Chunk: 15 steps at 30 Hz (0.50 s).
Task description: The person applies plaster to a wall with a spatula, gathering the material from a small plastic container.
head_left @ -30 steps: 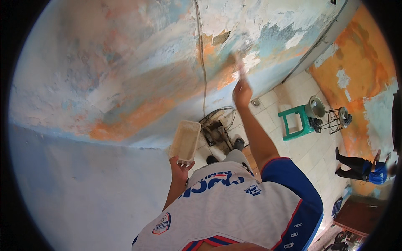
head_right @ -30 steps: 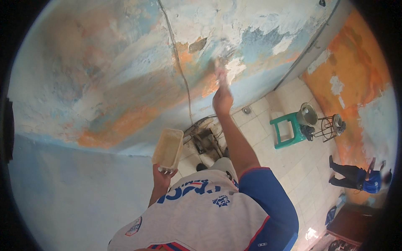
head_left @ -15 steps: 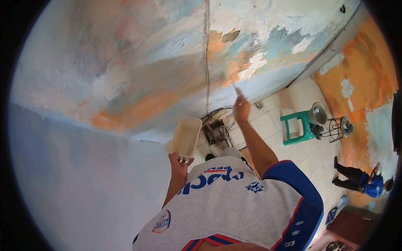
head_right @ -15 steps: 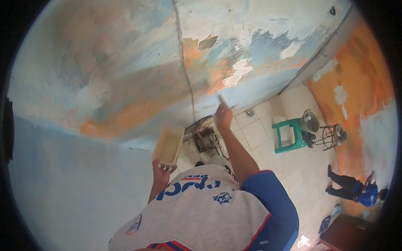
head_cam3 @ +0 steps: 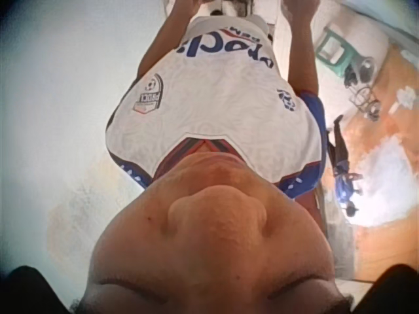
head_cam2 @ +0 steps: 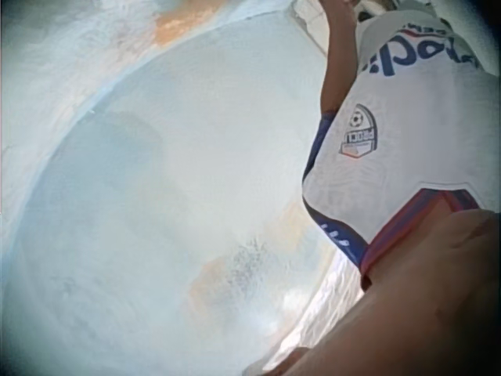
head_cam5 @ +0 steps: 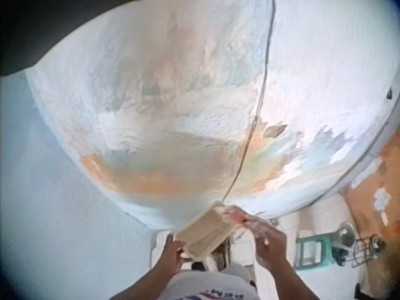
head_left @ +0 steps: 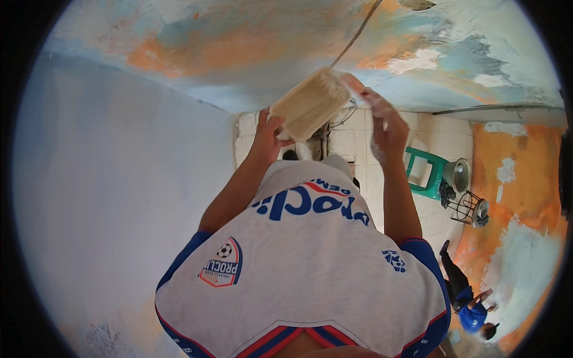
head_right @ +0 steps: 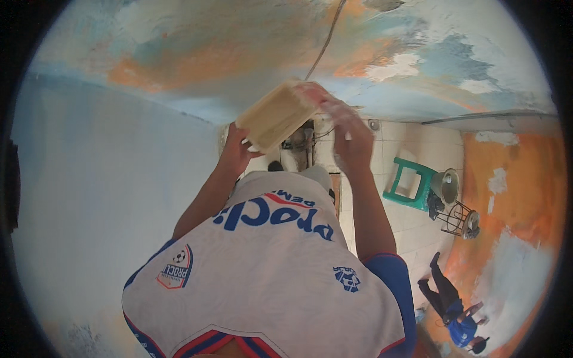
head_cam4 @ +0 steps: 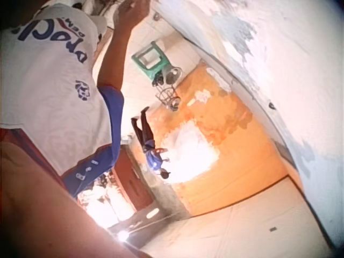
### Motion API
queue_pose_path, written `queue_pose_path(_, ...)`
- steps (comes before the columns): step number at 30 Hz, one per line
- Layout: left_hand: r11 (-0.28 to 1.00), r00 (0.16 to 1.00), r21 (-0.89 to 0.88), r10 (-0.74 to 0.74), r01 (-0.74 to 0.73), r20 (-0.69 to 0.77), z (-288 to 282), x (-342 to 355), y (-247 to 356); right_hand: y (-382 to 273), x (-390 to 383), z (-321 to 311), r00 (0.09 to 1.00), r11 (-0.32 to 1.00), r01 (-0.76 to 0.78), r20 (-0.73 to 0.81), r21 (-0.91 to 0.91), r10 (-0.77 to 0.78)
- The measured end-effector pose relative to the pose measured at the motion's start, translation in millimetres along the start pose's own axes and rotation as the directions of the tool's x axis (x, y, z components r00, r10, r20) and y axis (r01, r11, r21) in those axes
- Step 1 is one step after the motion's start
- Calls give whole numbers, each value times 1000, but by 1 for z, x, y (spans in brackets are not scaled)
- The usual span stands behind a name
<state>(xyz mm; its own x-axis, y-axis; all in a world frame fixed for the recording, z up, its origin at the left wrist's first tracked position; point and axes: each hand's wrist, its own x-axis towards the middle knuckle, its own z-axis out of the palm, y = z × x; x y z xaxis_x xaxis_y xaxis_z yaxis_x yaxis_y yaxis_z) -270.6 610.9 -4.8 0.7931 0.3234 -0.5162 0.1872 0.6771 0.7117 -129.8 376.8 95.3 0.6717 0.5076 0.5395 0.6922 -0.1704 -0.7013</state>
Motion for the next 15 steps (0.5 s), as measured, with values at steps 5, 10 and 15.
queue_pose_path(5,996,996,-83,-29,36,85,32,10,-1,17,-17,17,875,894,333,453,-300,-173)
queue_pose_path(10,991,1000,-130,19,-17,11,67,13,-15,48,-34,-46,848,904,329,506,-271,-157)
queue_pose_path(15,984,993,-149,82,-93,-81,107,8,-46,98,-42,-149,859,918,276,501,-283,-104)
